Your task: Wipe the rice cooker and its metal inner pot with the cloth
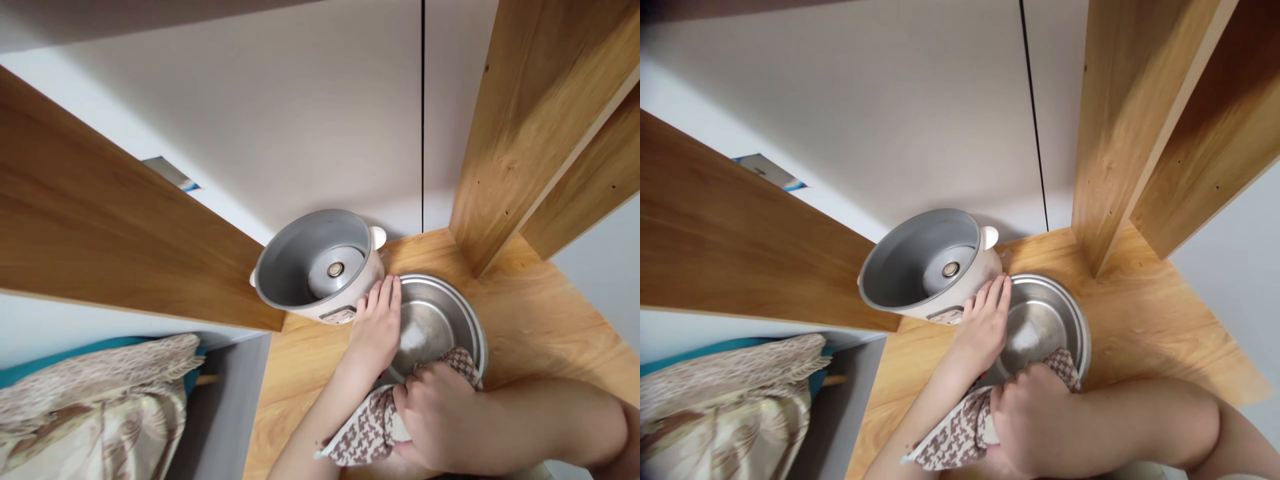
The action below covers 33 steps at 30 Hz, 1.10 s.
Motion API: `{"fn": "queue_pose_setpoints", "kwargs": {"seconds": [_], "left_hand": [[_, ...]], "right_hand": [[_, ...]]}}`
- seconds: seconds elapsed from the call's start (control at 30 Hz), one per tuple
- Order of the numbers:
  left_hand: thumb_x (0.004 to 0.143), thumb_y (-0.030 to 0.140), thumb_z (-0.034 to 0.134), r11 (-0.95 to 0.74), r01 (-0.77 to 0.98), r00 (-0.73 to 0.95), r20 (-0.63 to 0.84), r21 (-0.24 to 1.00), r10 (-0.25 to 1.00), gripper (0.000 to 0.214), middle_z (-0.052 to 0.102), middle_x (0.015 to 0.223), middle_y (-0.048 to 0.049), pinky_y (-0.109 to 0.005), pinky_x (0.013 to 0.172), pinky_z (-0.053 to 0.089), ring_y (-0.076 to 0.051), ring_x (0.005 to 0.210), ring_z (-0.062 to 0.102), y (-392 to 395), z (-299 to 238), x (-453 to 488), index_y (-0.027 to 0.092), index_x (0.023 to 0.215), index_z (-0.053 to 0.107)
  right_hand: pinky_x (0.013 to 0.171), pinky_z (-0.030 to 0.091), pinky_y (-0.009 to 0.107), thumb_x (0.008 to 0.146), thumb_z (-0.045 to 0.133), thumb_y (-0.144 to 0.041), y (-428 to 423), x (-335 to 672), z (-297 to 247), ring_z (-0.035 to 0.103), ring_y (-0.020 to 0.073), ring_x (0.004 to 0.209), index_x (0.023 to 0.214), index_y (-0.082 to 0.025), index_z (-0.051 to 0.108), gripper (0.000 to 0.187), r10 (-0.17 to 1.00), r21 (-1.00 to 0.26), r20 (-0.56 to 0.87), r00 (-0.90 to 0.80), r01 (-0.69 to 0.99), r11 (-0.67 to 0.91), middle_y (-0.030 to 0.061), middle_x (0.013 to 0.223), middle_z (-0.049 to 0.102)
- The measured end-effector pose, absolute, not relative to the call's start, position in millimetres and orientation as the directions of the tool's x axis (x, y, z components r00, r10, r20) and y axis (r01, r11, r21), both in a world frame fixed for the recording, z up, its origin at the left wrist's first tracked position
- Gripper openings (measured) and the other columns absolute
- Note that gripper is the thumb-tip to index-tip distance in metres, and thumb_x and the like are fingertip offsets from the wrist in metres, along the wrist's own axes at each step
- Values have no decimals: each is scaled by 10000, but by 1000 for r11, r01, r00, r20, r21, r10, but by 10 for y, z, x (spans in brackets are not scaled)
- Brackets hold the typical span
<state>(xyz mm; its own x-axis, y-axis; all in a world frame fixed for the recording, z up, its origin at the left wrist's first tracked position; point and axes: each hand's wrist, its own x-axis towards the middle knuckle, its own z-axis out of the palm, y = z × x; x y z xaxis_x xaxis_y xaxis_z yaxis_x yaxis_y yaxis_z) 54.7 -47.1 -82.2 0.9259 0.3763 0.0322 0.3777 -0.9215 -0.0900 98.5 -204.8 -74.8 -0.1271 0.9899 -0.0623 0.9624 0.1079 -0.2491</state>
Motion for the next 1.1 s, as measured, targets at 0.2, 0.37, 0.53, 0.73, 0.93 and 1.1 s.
{"fn": "queue_pose_setpoints", "kwargs": {"seconds": [0.2,0.37,0.53,0.73,0.93,1.1], "left_hand": [[939,30,346,-925,368,930,56,-101,364,646,437,1585,-167,-432,1032,460,-293,1378,456,-407,-773,549,130,1577,350],[909,-2,364,-918,380,925,61,-112,375,683,443,1581,-166,-457,1037,463,-306,1383,450,-407,-784,564,145,1576,361],[912,-10,334,-917,386,923,38,-99,384,664,417,1598,-169,-476,1041,450,-315,1408,418,-413,-776,568,106,1566,361],[896,-14,348,-919,385,923,47,-86,382,685,423,1593,-171,-479,1047,443,-310,1410,416,-423,-763,567,121,1568,358],[909,19,350,-921,377,926,57,-97,374,659,419,1593,-178,-477,1058,427,-314,1404,410,-426,-776,557,88,1564,356],[898,34,374,-923,377,926,53,-83,373,678,412,1594,-184,-491,1059,421,-321,1400,403,-415,-793,551,94,1573,344]], "right_hand": [[509,340,363,819,607,-687,-2022,1050,-718,627,251,544,856,-152,674,540,984,-310,-103,-142,945,104,86,650,676],[535,391,378,806,665,-672,-2035,995,-725,622,263,582,875,-144,685,533,983,-262,-129,-128,961,91,103,685,684],[548,387,364,815,658,-657,-2028,1020,-702,620,252,575,869,-130,687,531,983,-290,-112,-147,951,109,106,678,684],[535,362,385,845,570,-675,-2019,1065,-674,629,263,585,856,-158,690,531,972,-331,-152,-177,936,118,97,704,701],[568,398,388,812,627,-672,-2020,1016,-684,639,286,620,900,-133,704,551,974,-325,-183,-136,943,71,129,720,704],[595,398,366,848,611,-604,-2000,1082,-563,631,253,602,884,-123,714,494,966,-379,-199,-164,922,79,128,724,715]]}}
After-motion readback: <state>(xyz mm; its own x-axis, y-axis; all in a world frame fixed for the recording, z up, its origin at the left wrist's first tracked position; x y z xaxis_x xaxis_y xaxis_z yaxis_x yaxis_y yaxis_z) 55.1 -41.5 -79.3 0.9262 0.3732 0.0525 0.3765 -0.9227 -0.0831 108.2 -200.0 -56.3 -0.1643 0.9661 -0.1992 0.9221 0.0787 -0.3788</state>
